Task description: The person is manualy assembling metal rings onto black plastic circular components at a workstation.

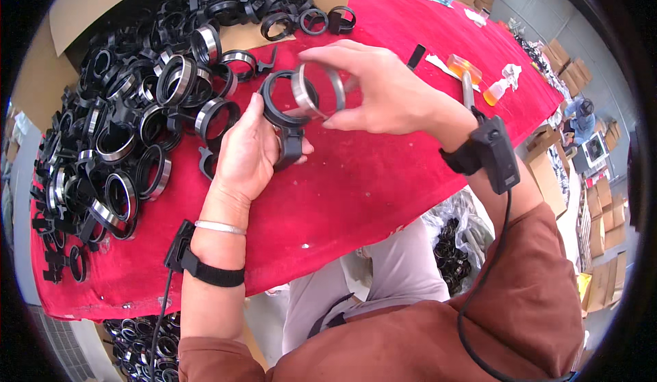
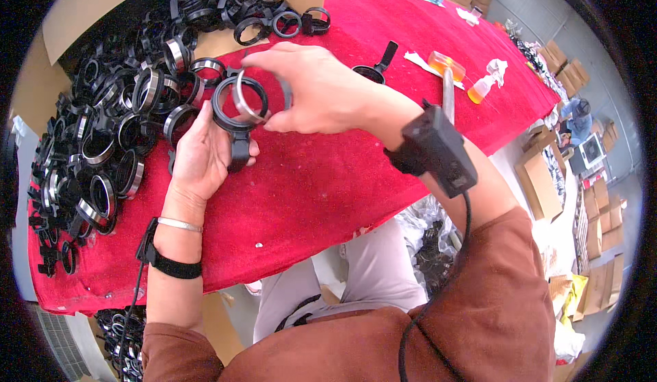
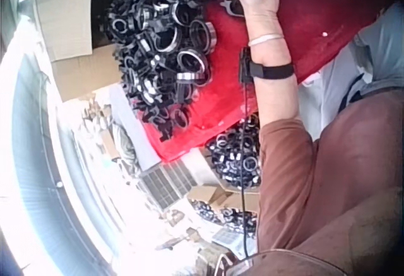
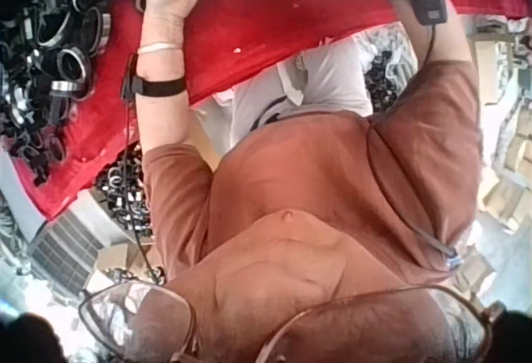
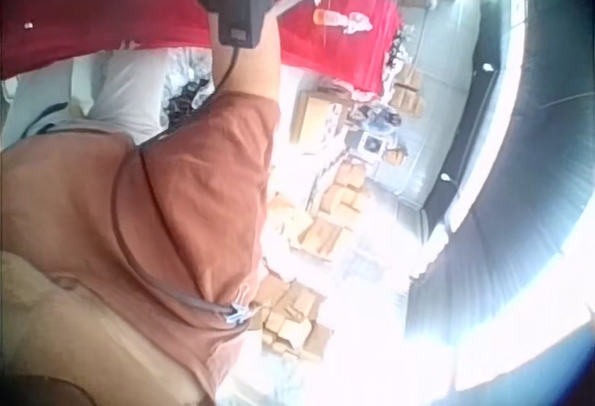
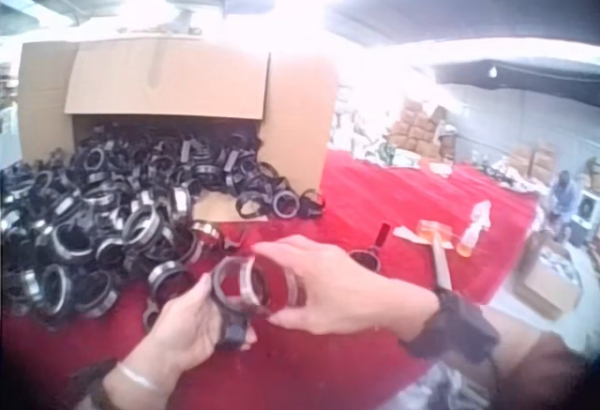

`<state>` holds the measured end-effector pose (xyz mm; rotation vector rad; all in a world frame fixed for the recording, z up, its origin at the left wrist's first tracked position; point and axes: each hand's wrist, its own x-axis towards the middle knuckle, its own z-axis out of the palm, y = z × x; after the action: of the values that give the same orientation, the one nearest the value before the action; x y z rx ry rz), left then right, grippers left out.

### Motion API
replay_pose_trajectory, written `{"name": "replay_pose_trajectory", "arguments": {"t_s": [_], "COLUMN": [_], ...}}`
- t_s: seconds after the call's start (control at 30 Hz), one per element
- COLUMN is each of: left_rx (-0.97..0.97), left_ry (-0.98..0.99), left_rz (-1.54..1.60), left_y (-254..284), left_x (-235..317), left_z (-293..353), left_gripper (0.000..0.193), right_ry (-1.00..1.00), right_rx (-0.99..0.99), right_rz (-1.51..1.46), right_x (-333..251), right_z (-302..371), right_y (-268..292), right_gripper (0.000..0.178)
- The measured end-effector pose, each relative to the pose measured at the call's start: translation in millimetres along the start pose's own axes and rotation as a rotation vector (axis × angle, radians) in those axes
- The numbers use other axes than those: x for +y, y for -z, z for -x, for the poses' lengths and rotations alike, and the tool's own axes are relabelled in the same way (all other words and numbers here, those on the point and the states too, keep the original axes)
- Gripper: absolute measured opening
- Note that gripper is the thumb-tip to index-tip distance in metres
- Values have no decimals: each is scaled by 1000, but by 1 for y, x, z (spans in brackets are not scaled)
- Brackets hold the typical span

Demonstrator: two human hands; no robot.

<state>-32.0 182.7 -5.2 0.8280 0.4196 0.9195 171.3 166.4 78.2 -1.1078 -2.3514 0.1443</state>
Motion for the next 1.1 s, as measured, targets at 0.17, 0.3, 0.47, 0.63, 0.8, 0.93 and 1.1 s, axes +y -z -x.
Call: {"name": "replay_pose_trajectory", "arguments": {"t_s": [0.17,0.3,0.47,0.63,0.8,0.93,1.1], "left_rx": [-14,50,98,211,251,242,406], "left_ry": [58,81,8,-237,-272,-290,-605], "left_rz": [-75,-133,-276,-443,-441,-437,-999], "left_y": [-1,-1,-8,-7,-13,-10,-11], "left_x": [2,-1,-4,-9,-13,-3,15], "left_z": [-4,-4,1,1,1,0,11], "left_gripper": [54,59,60,55,49,45,32], "right_ry": [188,199,199,-87,-670,-545,-563], "right_rx": [-87,-116,-124,67,187,358,323], "right_rz": [60,101,199,-579,-397,-388,-338], "right_x": [2,0,-10,-11,-2,8,34], "right_z": [-19,-22,-19,-14,-25,-31,-11], "right_y": [-8,-12,-15,-24,-63,-75,-46], "right_gripper": [65,65,66,56,60,66,60]}}
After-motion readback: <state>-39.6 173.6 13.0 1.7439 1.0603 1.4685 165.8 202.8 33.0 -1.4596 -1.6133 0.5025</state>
